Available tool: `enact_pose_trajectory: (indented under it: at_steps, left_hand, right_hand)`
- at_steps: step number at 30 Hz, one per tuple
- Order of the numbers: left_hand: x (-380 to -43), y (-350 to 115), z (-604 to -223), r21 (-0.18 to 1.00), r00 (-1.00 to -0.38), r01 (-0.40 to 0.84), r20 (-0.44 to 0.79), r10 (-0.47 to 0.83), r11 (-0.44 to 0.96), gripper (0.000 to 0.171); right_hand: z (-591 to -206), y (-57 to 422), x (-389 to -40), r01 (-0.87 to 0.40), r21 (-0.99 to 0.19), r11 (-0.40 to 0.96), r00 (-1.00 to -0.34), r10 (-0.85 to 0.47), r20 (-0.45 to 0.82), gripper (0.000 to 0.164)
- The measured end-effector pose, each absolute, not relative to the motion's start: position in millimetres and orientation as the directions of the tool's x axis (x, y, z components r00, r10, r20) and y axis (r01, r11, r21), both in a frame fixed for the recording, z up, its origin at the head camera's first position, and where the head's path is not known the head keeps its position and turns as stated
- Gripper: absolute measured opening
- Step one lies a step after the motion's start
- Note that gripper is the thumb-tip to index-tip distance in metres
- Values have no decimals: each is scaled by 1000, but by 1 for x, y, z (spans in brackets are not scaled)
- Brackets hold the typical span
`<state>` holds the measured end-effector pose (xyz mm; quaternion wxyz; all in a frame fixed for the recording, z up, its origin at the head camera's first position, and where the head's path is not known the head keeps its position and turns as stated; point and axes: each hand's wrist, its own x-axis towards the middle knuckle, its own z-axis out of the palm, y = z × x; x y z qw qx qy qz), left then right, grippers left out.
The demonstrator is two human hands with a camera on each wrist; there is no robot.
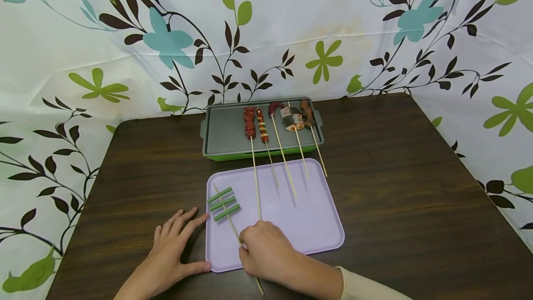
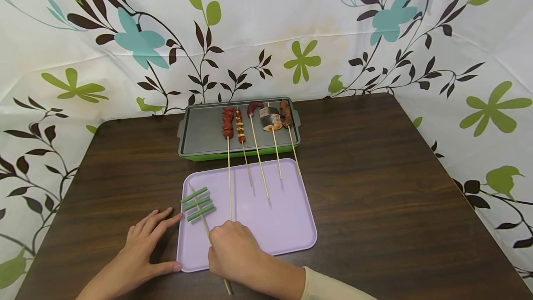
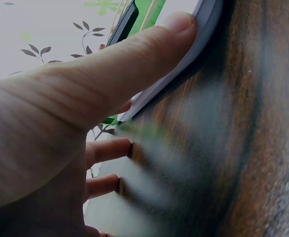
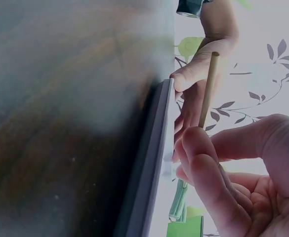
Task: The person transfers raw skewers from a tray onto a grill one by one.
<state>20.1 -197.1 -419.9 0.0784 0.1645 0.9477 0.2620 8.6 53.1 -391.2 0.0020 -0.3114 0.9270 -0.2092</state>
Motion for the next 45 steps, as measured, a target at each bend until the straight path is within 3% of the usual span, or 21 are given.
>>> enact_pose_trajectory:
  at_steps: [18, 22, 24, 34, 45]
  left_hand:
    - [22, -198, -420, 509, -935, 277, -54, 352, 815, 93]
    - [22, -198, -421, 513, -935, 274, -57, 351, 814, 94]
    - [22, -198, -421, 512, -935, 273, -59, 350, 814, 94]
    - [20, -198, -420, 526, -937, 236, -100, 335, 817, 95]
    - [19, -199, -421, 536, -935, 230, -111, 338, 812, 95]
  right_hand:
    - [-372, 55, -2, -607, -420, 674, -781, -603, 162, 33]
    - [-364, 56, -11, -573, -465, 675, -799, -588, 131, 14]
    - [-360, 57, -17, -542, -505, 672, -811, -576, 104, 7]
    - [-344, 67, -59, -229, -798, 557, -882, -466, -72, 15]
    - [-344, 68, -109, -44, -868, 494, -904, -389, -175, 14]
